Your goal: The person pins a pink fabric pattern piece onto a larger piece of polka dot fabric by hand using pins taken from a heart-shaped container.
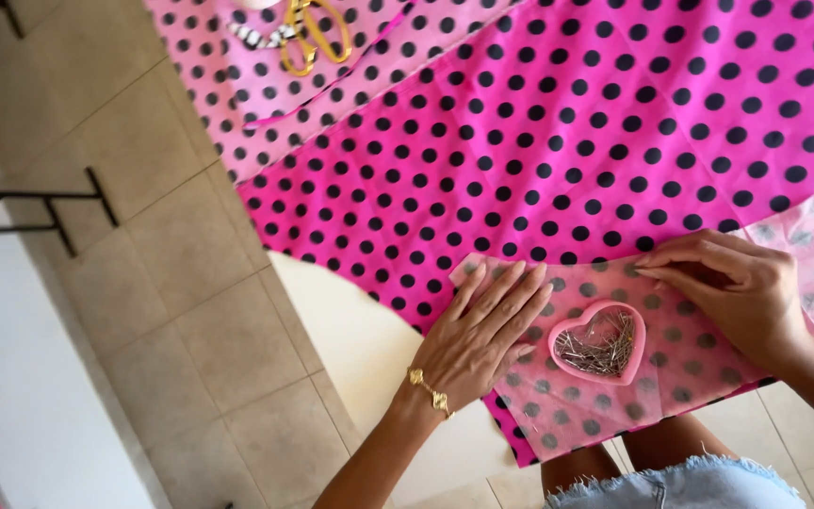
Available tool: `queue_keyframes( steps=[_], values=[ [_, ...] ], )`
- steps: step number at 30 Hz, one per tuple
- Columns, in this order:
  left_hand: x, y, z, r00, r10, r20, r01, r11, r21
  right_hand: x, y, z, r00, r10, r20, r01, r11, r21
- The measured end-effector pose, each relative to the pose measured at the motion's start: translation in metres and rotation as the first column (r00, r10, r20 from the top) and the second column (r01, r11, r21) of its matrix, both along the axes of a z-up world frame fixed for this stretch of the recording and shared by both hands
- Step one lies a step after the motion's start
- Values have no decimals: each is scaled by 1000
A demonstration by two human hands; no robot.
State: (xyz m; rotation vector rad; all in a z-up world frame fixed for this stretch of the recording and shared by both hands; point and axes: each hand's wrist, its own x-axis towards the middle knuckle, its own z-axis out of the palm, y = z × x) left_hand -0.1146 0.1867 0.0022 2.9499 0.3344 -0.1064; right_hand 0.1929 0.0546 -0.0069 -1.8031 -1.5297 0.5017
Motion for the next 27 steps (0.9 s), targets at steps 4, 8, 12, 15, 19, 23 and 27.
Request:
queue_keyframes(
  steps=[4, 8, 12, 15, 19, 23, 27],
  values=[
    [6, -3, 1, 997, 9, 75, -5, 998, -59, 14, -12, 4, 962, 151, 228, -158, 987, 14],
    [17, 13, 5, 980, -120, 160, 136, 986, -93, -6, -2, 33, 973, 33, 226, -25, 999, -37],
    [29, 21, 1, 929, -237, 285, 244, 970, 11, -19, 9, 14, 970, 177, 166, -171, 984, -49],
    [33, 22, -6, 919, -210, 332, 241, 969, -56, -16, 6, -1, 951, 210, 227, -215, 977, -2],
    [34, 21, -7, 922, -165, 351, 220, 968, -121, -16, 2, 4, 885, 230, 405, -234, 971, -39],
    [35, 25, -2, 922, -170, 348, 226, 966, -127, -27, 5, 17, 848, 176, 499, -190, 982, -24],
    [37, 26, -1, 921, -143, 363, 203, 970, -134, -33, 0, 19, 829, 192, 525, -163, 981, -102]
  ],
)
